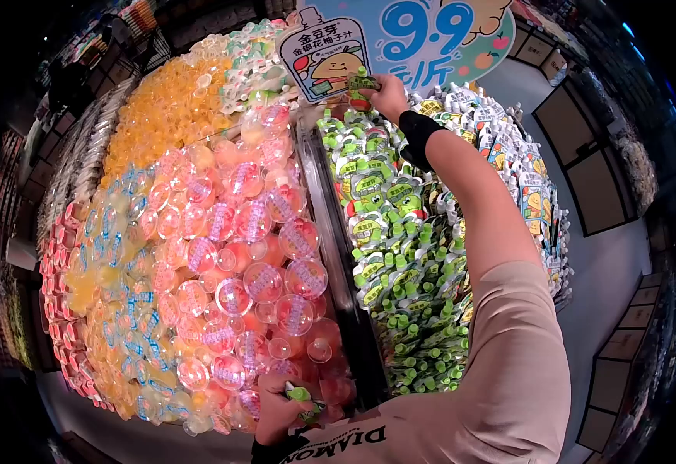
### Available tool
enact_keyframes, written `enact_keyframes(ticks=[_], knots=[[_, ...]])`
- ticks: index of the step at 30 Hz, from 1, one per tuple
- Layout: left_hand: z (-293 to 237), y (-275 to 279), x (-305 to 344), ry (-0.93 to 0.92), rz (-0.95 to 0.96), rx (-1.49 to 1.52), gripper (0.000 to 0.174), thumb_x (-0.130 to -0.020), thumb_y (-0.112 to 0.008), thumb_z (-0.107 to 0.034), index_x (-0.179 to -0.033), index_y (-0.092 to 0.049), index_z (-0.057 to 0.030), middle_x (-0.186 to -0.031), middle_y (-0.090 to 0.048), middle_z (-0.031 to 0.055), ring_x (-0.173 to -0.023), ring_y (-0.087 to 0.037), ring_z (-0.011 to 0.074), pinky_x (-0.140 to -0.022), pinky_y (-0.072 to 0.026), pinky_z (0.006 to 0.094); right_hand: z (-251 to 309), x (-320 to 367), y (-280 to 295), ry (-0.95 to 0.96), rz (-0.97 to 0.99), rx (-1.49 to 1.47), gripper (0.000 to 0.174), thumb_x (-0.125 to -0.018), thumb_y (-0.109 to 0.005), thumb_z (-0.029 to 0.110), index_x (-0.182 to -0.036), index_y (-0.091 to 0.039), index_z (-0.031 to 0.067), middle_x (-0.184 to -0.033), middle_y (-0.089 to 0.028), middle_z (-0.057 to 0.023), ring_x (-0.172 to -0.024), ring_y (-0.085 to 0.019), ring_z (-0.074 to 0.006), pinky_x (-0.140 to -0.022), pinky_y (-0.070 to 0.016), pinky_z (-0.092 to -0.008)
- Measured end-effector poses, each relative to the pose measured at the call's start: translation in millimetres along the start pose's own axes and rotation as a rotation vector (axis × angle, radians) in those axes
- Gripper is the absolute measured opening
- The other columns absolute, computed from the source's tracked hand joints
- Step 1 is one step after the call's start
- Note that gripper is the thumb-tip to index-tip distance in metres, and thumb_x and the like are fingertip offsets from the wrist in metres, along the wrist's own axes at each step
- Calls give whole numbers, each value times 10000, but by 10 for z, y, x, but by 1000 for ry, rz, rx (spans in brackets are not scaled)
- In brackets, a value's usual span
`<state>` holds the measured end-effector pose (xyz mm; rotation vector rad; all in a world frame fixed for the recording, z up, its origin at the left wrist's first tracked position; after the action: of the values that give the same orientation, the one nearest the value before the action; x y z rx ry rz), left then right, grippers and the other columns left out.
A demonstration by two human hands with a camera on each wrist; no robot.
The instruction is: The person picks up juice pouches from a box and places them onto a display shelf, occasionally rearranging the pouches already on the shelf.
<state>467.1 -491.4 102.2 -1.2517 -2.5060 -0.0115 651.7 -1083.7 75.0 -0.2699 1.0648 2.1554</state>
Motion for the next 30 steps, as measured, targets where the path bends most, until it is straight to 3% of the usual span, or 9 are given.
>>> enact_keyframes(ticks=[3,5,7,12,15,16,21,23,30], knots=[[-69,-39,-89,87,36,123,308,-671,-895,-189,-688,-655,3,-561,-560,-4,-538,-468,36,-488,-354,239,-164,-99,-148,-152,67,-331,237,-841,-755,85,-1003,-676,-69,-726,-685,-72,-582,-542,-107,-519,-402,-328],[-10,29,-109,60,67,46,288,-697,-886,-193,-724,-680,6,-570,-572,11,-545,-484,36,-494,-366,235,-123,-94,-146,-151,101,-278,261,-843,-754,74,-1047,-673,-69,-770,-703,-73,-623,-552,-96,-545,-426,-316],[-88,12,-136,34,119,-4,259,-713,-877,-178,-784,-707,4,-579,-585,17,-551,-494,37,-504,-383,235,33,-3,-126,76,58,-326,305,-840,-762,90,-1095,-673,-53,-797,-713,-80,-654,-560,-88,-583,-454,-306],[-189,-60,-225,26,133,-16,254,-720,-867,-174,-805,-707,5,-598,-602,10,-562,-515,41,-513,-393,235,-283,-147,-266,-11,153,-94,299,-850,-735,26,-1140,-678,-19,-848,-722,-54,-722,-566,-73,-626,-475,-290],[-169,-69,-231,64,137,20,265,-719,-865,-184,-771,-687,5,-605,-593,3,-568,-515,47,-513,-385,239,-47,-81,-327,-27,98,-279,259,-848,-743,37,-1094,-691,-21,-806,-703,-31,-700,-554,-65,-599,-456,-274],[-156,-71,-228,57,138,23,258,-722,-864,-173,-768,-680,2,-608,-588,2,-572,-511,47,-517,-385,242,170,-24,-237,-84,132,-52,233,-849,-740,33,-1072,-697,-23,-813,-689,-16,-698,-545,-53,-604,-456,-259],[-57,-45,-273,43,153,20,203,-744,-849,-117,-850,-721,-2,-649,-659,26,-588,-567,31,-532,-431,229,-147,-54,-512,-21,248,-332,247,-841,-746,41,-1078,-700,-14,-782,-675,-10,-673,-535,-45,-608,-459,-258],[-35,-54,-308,35,152,-13,203,-746,-849,-118,-844,-716,1,-650,-659,27,-589,-566,32,-534,-432,231,-21,-102,-486,-42,325,-13,239,-831,-761,79,-1044,-705,-14,-744,-682,-40,-650,-535,-57,-612,-468,-285],[100,-135,-304,195,132,95,218,-762,-842,-137,-812,-695,16,-626,-620,19,-564,-516,43,-518,-405,247,-271,-253,-627,19,448,208,224,-846,-770,168,-956,-698,-13,-702,-667,-83,-609,-555,-142,-613,-481,-338]])
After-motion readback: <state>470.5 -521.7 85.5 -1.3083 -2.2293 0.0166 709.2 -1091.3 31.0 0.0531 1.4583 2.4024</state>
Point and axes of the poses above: each hand's wrist, its own x-axis away from the middle knuckle, its own y-axis out of the back of the hand, z = x × y, the point moved 2 cm from there along -x, towards the middle knuckle
